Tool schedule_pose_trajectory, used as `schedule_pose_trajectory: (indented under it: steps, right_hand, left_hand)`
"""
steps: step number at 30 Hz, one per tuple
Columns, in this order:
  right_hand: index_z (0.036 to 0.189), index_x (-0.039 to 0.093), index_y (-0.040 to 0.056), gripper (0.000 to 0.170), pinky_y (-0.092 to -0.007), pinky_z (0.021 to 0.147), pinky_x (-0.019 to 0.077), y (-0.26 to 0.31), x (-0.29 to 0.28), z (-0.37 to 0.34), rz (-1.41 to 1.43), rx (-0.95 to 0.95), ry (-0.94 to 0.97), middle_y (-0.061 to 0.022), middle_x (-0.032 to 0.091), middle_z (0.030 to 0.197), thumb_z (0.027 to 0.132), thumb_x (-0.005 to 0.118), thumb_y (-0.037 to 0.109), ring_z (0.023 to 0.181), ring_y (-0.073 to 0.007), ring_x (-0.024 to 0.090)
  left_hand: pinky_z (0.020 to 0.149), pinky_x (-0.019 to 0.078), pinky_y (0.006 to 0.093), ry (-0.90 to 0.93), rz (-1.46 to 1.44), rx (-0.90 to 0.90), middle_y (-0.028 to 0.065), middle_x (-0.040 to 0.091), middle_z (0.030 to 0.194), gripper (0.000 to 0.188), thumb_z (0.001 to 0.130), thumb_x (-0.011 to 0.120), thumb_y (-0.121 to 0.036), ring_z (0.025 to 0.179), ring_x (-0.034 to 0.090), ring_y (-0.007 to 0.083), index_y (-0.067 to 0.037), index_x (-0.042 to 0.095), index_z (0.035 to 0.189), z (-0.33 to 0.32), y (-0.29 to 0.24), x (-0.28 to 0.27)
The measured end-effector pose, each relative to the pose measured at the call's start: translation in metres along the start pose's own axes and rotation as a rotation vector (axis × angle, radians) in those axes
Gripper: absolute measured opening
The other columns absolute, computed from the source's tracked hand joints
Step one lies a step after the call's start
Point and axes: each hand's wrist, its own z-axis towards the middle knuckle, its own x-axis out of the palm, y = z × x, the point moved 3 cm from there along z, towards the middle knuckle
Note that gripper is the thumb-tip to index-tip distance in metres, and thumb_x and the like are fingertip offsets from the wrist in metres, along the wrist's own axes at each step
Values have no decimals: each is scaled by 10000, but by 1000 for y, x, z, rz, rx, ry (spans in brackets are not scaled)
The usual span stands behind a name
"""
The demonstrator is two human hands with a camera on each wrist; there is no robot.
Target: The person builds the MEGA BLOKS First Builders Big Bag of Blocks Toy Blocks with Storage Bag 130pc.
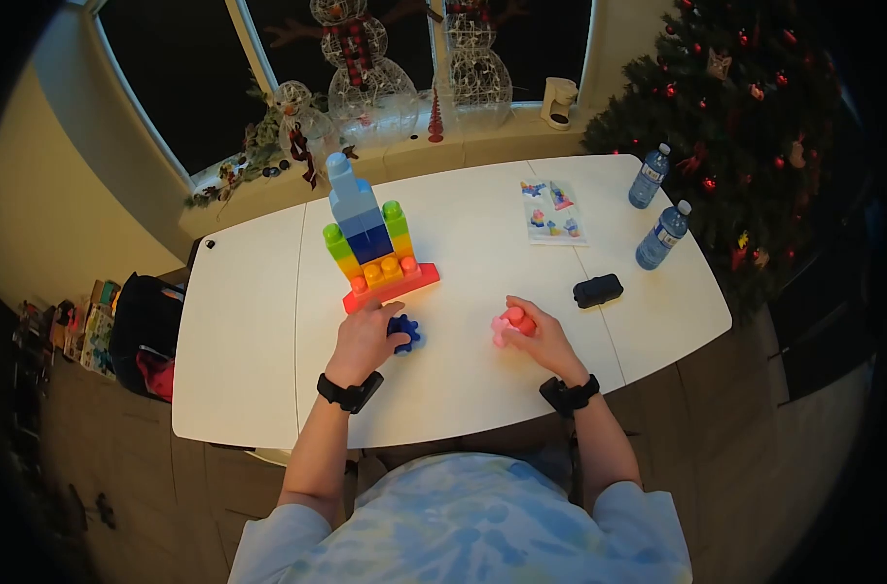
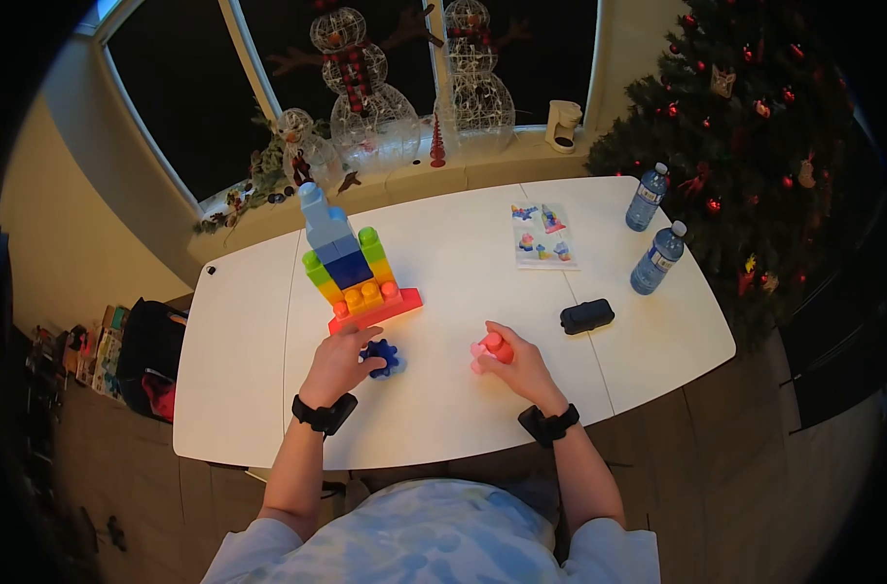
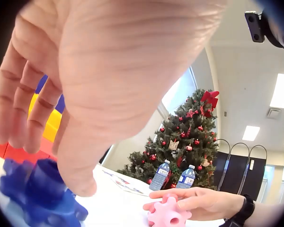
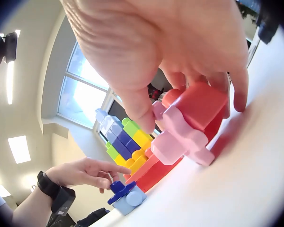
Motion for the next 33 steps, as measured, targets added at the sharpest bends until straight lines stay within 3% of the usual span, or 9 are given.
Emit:
schedule_pose_trajectory:
  steps: [2,4,7,13,17,19,25,29,33]
  right_hand:
    - [1427,569,44,650,-332,913,545,8,-3,-1,-53,-34,-11,-107,715,1082,856,804,245,980,-214,690]
    - [1419,565,41,665,-346,916,549,17,-5,-2,-141,-114,-38,-137,693,1152,829,814,220,1018,-247,683]
    - [1393,577,35,659,-367,928,550,17,-3,-1,-199,-123,-38,-167,651,1244,798,819,180,1066,-296,670]
    - [1388,565,37,648,-402,964,544,18,0,-3,-296,-197,-46,-180,607,1303,791,798,132,1120,-344,648]
    - [1376,568,46,622,-407,967,543,21,3,-2,-267,-187,-32,-175,606,1287,793,780,99,1128,-350,640]
    - [1352,586,55,570,-402,961,546,29,6,-3,-265,-240,-19,-163,610,1268,804,746,48,1119,-344,643]
    - [1334,611,66,515,-402,998,532,38,15,-8,-336,-415,66,-141,601,1333,830,694,2,1188,-330,617]
    - [1333,612,69,512,-408,1018,523,40,15,-8,-354,-446,93,-146,589,1369,832,694,11,1228,-338,596]
    - [1362,583,71,534,-418,1018,524,42,19,-8,-372,-388,122,-153,560,1400,841,682,9,1224,-363,591]
  left_hand:
    - [972,533,428,-30,77,11,124,672,1201,520,773,823,-73,1149,639,319,-74,681,1273,0,5,-4]
    - [974,536,421,-9,7,356,127,672,1198,641,725,853,-63,1140,643,318,-92,650,1333,5,13,-1]
    - [979,531,410,188,-5,373,128,672,1187,701,694,873,-61,1128,647,315,-114,642,1353,21,27,10]
    - [958,525,390,257,39,147,138,672,1116,709,646,917,-129,1085,649,307,-134,674,1312,10,25,7]
    - [932,530,386,270,116,135,141,657,1130,699,621,939,-173,1071,649,306,-121,694,1274,-2,34,11]
    - [934,526,394,138,13,280,137,643,1180,677,637,936,-172,1088,641,306,-70,634,1233,-10,35,13]
    - [958,521,412,52,-211,159,115,616,1241,642,669,906,-87,1128,605,341,-49,462,1132,-26,36,27]
    - [949,532,413,-128,-203,221,100,614,1252,647,641,914,-46,1105,608,350,-62,513,1150,-30,46,30]
    - [940,539,411,-206,-193,84,97,652,1170,669,615,927,-34,1109,615,315,-86,573,1181,-35,67,23]
